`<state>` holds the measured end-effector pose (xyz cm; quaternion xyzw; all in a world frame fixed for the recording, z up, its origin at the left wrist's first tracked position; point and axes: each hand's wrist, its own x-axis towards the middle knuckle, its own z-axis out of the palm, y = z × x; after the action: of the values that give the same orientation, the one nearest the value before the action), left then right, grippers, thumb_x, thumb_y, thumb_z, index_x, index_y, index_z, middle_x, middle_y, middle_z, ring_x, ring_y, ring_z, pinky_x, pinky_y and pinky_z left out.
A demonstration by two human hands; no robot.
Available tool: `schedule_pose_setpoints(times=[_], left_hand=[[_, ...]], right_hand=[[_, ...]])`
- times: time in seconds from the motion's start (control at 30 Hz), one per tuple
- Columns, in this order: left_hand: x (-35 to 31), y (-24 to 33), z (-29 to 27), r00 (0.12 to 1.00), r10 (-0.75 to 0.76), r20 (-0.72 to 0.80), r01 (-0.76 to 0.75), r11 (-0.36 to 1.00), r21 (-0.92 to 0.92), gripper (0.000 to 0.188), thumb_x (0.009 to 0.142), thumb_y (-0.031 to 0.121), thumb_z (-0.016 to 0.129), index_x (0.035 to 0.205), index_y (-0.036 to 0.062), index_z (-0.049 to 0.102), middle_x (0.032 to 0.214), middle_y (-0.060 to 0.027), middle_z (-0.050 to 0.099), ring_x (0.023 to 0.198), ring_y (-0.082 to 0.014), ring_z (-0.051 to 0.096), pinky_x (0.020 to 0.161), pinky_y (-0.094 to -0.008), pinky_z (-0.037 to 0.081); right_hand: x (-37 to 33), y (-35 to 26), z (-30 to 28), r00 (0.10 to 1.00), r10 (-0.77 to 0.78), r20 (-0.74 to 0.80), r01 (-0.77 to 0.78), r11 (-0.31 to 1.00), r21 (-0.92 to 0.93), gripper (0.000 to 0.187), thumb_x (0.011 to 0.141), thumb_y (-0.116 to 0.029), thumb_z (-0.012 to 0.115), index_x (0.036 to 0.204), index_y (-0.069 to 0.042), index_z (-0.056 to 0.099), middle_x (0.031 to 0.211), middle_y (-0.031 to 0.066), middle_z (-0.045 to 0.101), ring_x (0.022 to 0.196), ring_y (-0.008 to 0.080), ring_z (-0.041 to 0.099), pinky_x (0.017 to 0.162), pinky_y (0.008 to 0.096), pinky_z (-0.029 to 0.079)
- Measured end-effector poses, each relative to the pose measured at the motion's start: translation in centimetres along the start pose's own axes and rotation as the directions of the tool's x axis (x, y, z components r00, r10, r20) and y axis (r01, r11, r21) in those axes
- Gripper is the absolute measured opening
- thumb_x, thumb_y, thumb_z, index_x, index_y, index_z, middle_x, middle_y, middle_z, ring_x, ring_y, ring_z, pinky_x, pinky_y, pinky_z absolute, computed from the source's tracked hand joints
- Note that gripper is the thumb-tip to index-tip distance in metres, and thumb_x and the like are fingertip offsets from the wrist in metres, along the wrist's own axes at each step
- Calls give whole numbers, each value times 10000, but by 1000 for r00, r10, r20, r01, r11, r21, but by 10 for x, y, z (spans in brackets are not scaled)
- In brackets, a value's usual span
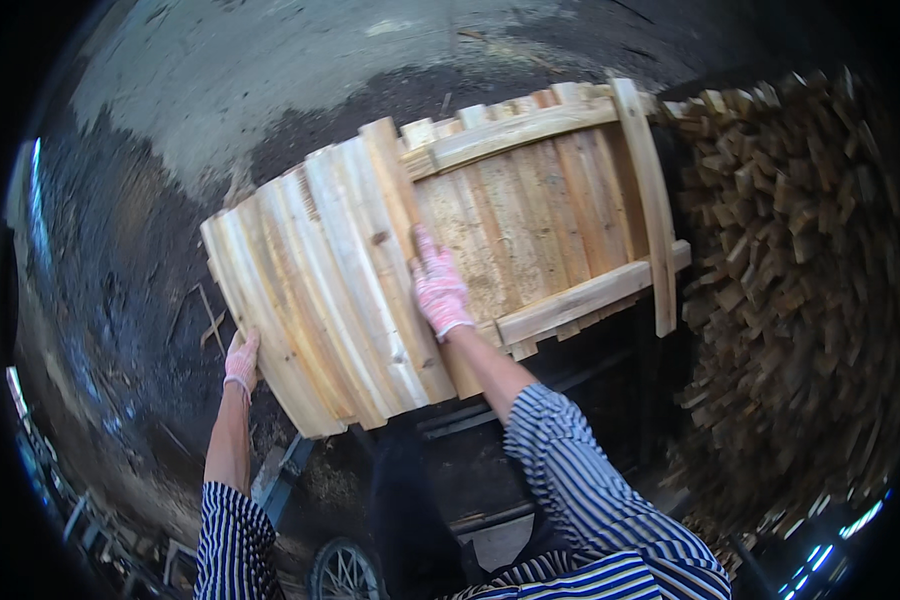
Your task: The person repeatedly picks up wooden planks from a large pile and places them onto a wooden pallet on the floor. The person wears pink gloves and a striped shirt while organizing the planks into a neat stack.
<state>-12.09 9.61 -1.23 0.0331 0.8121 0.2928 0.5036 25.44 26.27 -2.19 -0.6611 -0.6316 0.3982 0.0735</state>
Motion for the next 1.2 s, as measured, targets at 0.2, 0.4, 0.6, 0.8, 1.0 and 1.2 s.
schedule_pose_setpoints(times=[0.2,0.4,0.6,0.8,1.0,1.2], left_hand=[[21,12,-28,982,87,166,-46,971,-235,764,930,398,708,1509,20,384,1438,-120,525,1332,-219,482,1131,-349,350],[36,-45,-62,909,173,379,-29,934,-357,698,973,450,623,1480,4,448,1519,-60,477,1418,-146,405,1149,-297,319],[38,-3,-55,901,110,420,63,924,-378,545,957,354,680,1407,73,557,1355,-44,618,1243,-158,568,1073,-329,440],[59,-19,-71,859,-70,507,327,838,-438,564,1026,425,535,1421,24,496,1362,-150,594,1194,-276,613,1039,-433,505],[49,-5,-44,979,205,9,-205,978,39,874,857,550,730,1455,-6,420,1348,-151,558,1164,-267,582,996,-416,511],[-109,82,109,853,399,336,-461,878,127,874,844,559,739,1443,1,433,1313,-144,569,1136,-258,587,968,-415,521]], right_hand=[[8,13,-25,1000,21,0,-21,1000,11,886,973,-435,569,1619,-180,19,1611,194,299,1410,343,425,1128,389,357],[-5,16,9,992,-73,105,57,987,152,700,1035,-251,526,1608,-95,155,1657,121,206,1500,231,248,1213,334,202],[-4,3,31,997,-77,-10,77,966,247,675,1045,-300,494,1604,-97,175,1633,140,271,1475,267,313,1196,346,251],[3,-30,16,995,23,97,-5,984,-181,661,999,-339,487,1572,-126,235,1381,232,536,1091,349,613,924,439,517],[-7,-59,-38,987,114,113,-120,991,50,755,898,-227,619,1561,-171,262,1376,270,499,1249,429,513,1068,492,423],[-116,-94,-154,970,153,188,-180,974,137,825,928,-367,570,1607,-260,115,1616,271,204,1448,446,323,1161,469,347]])
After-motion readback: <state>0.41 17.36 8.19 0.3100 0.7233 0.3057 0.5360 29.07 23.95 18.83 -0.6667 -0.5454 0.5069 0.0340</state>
